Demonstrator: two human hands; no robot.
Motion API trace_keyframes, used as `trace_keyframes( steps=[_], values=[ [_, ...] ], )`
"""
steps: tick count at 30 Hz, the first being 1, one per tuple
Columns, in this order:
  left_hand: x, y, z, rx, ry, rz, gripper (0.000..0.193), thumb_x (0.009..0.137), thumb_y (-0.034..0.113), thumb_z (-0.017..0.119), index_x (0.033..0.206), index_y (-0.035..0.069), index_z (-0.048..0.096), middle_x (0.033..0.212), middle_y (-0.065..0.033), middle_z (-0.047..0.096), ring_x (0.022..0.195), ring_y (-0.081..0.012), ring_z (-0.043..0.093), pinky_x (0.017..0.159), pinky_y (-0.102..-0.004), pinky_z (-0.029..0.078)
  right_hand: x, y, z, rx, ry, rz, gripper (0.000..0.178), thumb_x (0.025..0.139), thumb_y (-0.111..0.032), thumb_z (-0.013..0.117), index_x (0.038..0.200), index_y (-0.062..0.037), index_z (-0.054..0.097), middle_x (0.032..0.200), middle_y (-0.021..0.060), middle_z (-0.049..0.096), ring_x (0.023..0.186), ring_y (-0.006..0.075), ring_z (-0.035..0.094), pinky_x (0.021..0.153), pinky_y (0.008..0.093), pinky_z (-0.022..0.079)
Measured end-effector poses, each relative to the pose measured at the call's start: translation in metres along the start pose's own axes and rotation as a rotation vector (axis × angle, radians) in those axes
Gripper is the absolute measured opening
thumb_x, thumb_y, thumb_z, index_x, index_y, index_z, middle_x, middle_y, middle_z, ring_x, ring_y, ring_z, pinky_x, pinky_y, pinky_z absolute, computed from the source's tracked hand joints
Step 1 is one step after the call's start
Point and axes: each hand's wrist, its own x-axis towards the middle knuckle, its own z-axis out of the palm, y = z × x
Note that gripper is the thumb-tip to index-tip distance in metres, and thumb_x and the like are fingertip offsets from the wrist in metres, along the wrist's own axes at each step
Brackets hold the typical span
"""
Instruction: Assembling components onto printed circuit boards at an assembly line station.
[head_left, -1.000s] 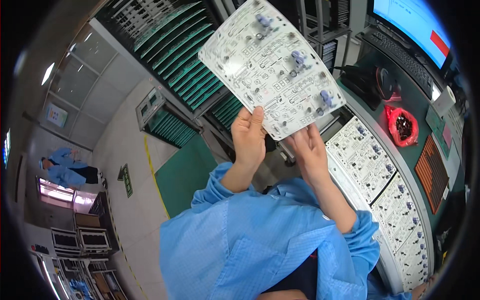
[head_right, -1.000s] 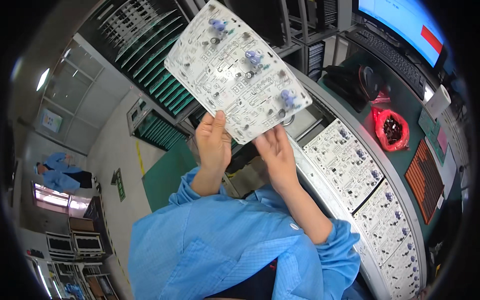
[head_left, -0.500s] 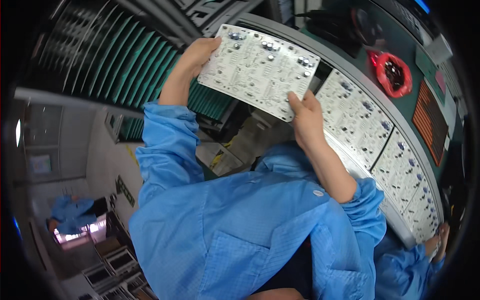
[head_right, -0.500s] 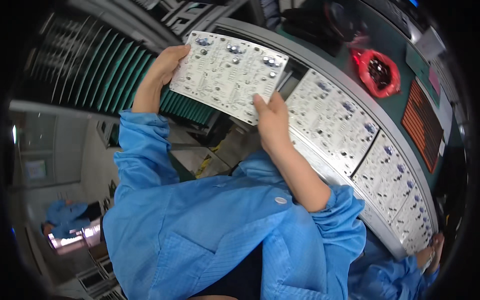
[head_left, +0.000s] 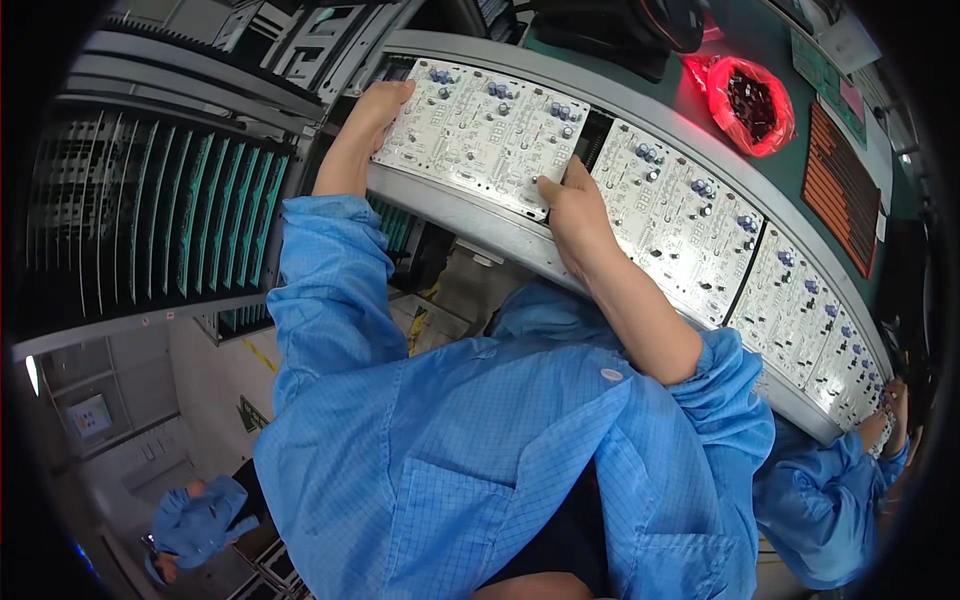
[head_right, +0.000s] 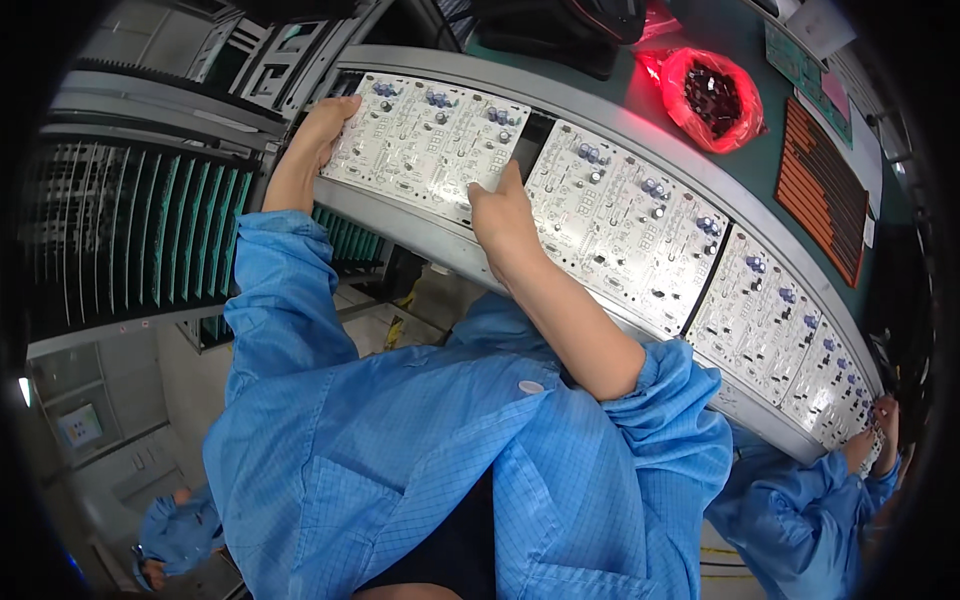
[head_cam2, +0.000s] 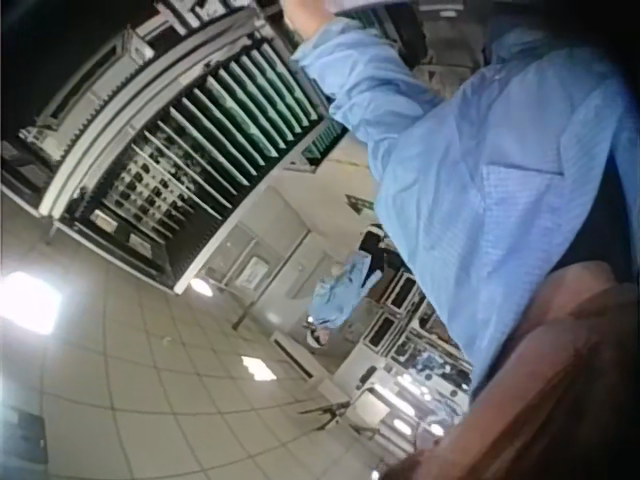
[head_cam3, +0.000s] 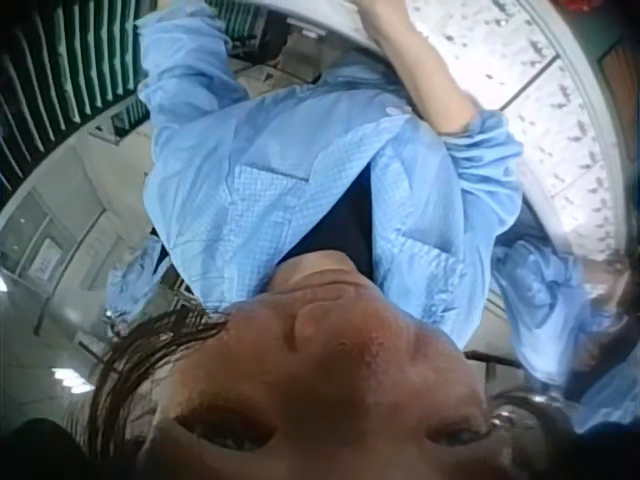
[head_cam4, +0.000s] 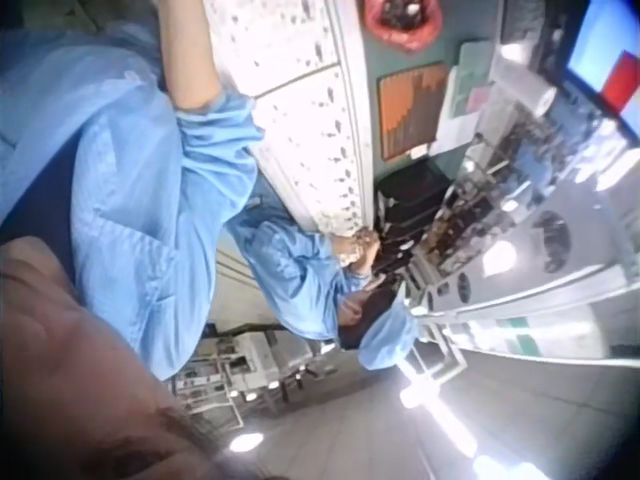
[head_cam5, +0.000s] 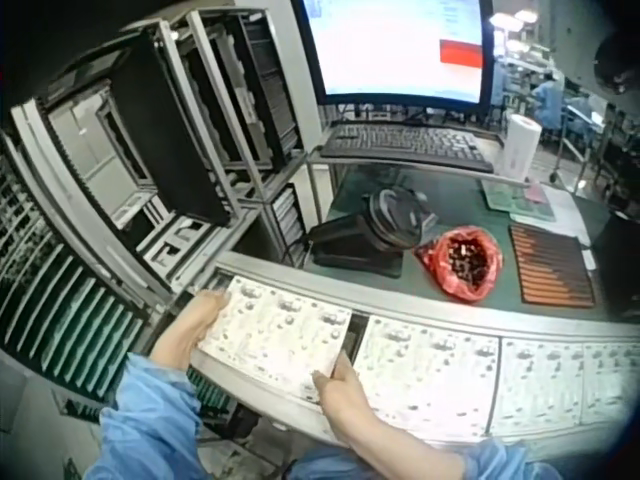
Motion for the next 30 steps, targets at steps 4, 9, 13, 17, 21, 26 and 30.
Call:
trace_keyframes(
  steps=[4, 9, 13, 17, 21, 26, 30],
  values=[
    [0.019, -0.010, -0.004, -0.048, -0.067, 0.007, 0.035, 0.100, 0.022, 0.051, 0.114, -0.008, 0.061, 0.106, -0.0181, 0.068, 0.087, -0.0231, 0.066, 0.076, -0.0363, 0.051, -0.015, -0.001, -0.002, -0.164, 0.035, -0.123, 0.058, 0.094, 0.000, 0.048, 0.145, 0.0104, 0.025, 0.143, 0.0234, 0.043, 0.131, 0.0284, 0.043, 0.109, 0.0326, 0.032],
    [0.010, -0.011, 0.009, -0.042, -0.092, 0.033, 0.035, 0.100, 0.023, 0.050, 0.112, -0.008, 0.062, 0.103, -0.0164, 0.069, 0.088, -0.0216, 0.066, 0.079, -0.0344, 0.050, -0.084, -0.075, -0.042, -0.159, -0.065, -0.416, 0.068, 0.093, -0.005, 0.054, 0.150, 0.0052, 0.018, 0.147, 0.0245, 0.037, 0.139, 0.0290, 0.037, 0.115, 0.0384, 0.028],
    [0.024, -0.028, -0.006, -0.027, -0.136, 0.082, 0.037, 0.101, 0.025, 0.048, 0.113, -0.007, 0.062, 0.102, -0.0145, 0.069, 0.092, -0.0208, 0.065, 0.083, -0.0330, 0.049, -0.097, -0.120, -0.105, -0.111, 0.034, -0.521, 0.064, 0.094, -0.007, 0.055, 0.149, 0.0041, 0.025, 0.147, 0.0249, 0.037, 0.134, 0.0289, 0.044, 0.113, 0.0416, 0.033],
    [0.007, -0.015, -0.009, 0.219, -0.105, 0.124, 0.039, 0.102, 0.028, 0.046, 0.111, -0.005, 0.064, 0.100, -0.0133, 0.070, 0.093, -0.0223, 0.064, 0.085, -0.0330, 0.048, -0.112, -0.147, -0.192, -0.180, 0.263, -0.506, 0.052, 0.097, -0.011, 0.054, 0.143, 0.0049, 0.036, 0.137, 0.0228, 0.049, 0.126, 0.0267, 0.052, 0.107, 0.0375, 0.041],
    [-0.053, 0.051, 0.024, 1.005, 0.135, 0.337, 0.038, 0.100, 0.026, 0.043, 0.105, -0.005, 0.066, 0.099, -0.0202, 0.069, 0.094, -0.0327, 0.065, 0.084, -0.0372, 0.050, -0.105, -0.155, -0.302, -0.596, 0.549, -0.448, 0.035, 0.095, -0.016, 0.061, 0.124, 0.0048, 0.059, 0.111, 0.0134, 0.068, 0.104, 0.0188, 0.064, 0.091, 0.0290, 0.049],
    [-0.107, 0.115, 0.166, 0.740, -0.305, 0.892, 0.013, 0.085, 0.006, 0.055, 0.090, -0.004, 0.062, 0.092, -0.0221, 0.067, 0.092, -0.0402, 0.062, 0.083, -0.0501, 0.047, -0.064, -0.168, -0.369, -1.090, 0.621, -0.474, 0.020, 0.093, -0.014, 0.063, 0.108, -0.0008, 0.067, 0.094, 0.0082, 0.071, 0.088, 0.0139, 0.065, 0.079, 0.0257, 0.049],
    [-0.051, 0.130, 0.286, 0.868, -0.323, 1.311, 0.020, 0.087, 0.009, 0.058, 0.104, 0.000, 0.064, 0.093, -0.0197, 0.067, 0.094, -0.0409, 0.060, 0.087, -0.0467, 0.046, -0.031, -0.176, -0.372, -1.237, 0.634, -0.509, 0.015, 0.091, -0.010, 0.063, 0.104, -0.0023, 0.066, 0.089, 0.0079, 0.070, 0.082, 0.0132, 0.066, 0.075, 0.0260, 0.049]
  ],
)
